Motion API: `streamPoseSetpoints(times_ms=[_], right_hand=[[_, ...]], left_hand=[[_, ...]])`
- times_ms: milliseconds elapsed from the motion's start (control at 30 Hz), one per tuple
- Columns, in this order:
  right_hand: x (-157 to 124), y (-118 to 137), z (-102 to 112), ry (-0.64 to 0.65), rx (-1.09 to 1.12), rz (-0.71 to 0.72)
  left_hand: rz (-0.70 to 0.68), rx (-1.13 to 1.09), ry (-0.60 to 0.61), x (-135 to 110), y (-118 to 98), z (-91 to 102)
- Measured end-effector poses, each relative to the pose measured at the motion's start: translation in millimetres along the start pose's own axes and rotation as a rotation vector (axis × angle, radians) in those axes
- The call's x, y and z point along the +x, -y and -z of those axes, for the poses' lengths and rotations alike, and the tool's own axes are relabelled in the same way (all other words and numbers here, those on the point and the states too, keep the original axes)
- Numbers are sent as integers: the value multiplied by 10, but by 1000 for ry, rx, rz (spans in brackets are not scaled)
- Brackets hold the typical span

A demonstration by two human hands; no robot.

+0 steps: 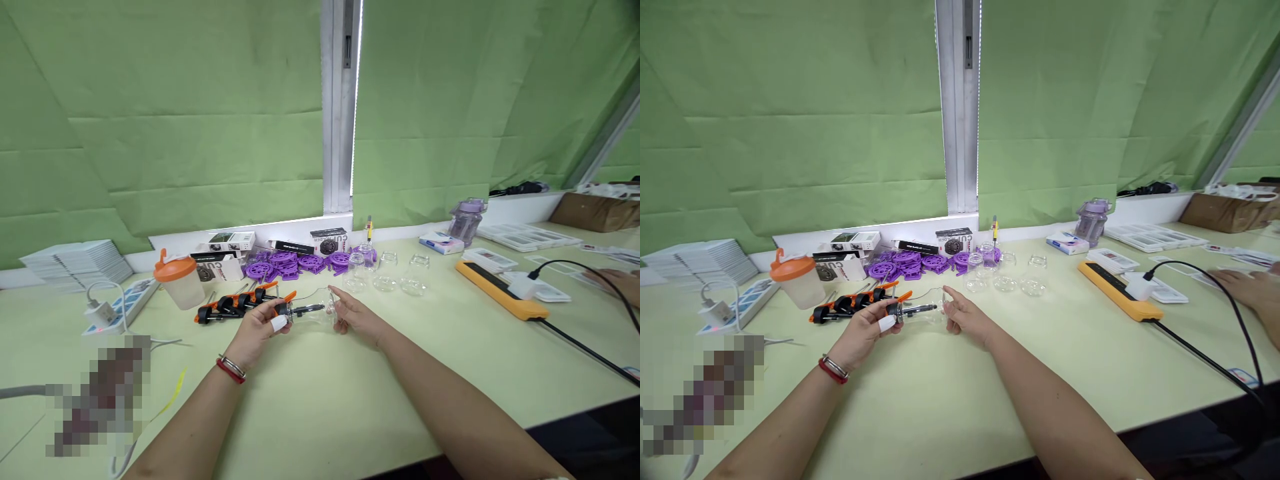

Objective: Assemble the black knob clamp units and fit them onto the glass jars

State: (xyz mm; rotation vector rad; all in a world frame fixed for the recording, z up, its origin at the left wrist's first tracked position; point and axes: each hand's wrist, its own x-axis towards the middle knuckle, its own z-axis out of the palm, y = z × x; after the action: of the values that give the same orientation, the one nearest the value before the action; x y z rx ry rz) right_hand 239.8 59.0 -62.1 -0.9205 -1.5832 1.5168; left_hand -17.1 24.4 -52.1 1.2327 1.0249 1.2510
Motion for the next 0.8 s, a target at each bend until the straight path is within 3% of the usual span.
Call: streamPoseSetpoints(times_ms=[300, 800], right_hand=[[-22, 8, 24, 109, 65, 101], [-10, 68, -47, 36, 94, -32]], left_hand=[[-9, 20, 10, -5, -24, -17], [-22, 48, 44, -9, 9, -3]])
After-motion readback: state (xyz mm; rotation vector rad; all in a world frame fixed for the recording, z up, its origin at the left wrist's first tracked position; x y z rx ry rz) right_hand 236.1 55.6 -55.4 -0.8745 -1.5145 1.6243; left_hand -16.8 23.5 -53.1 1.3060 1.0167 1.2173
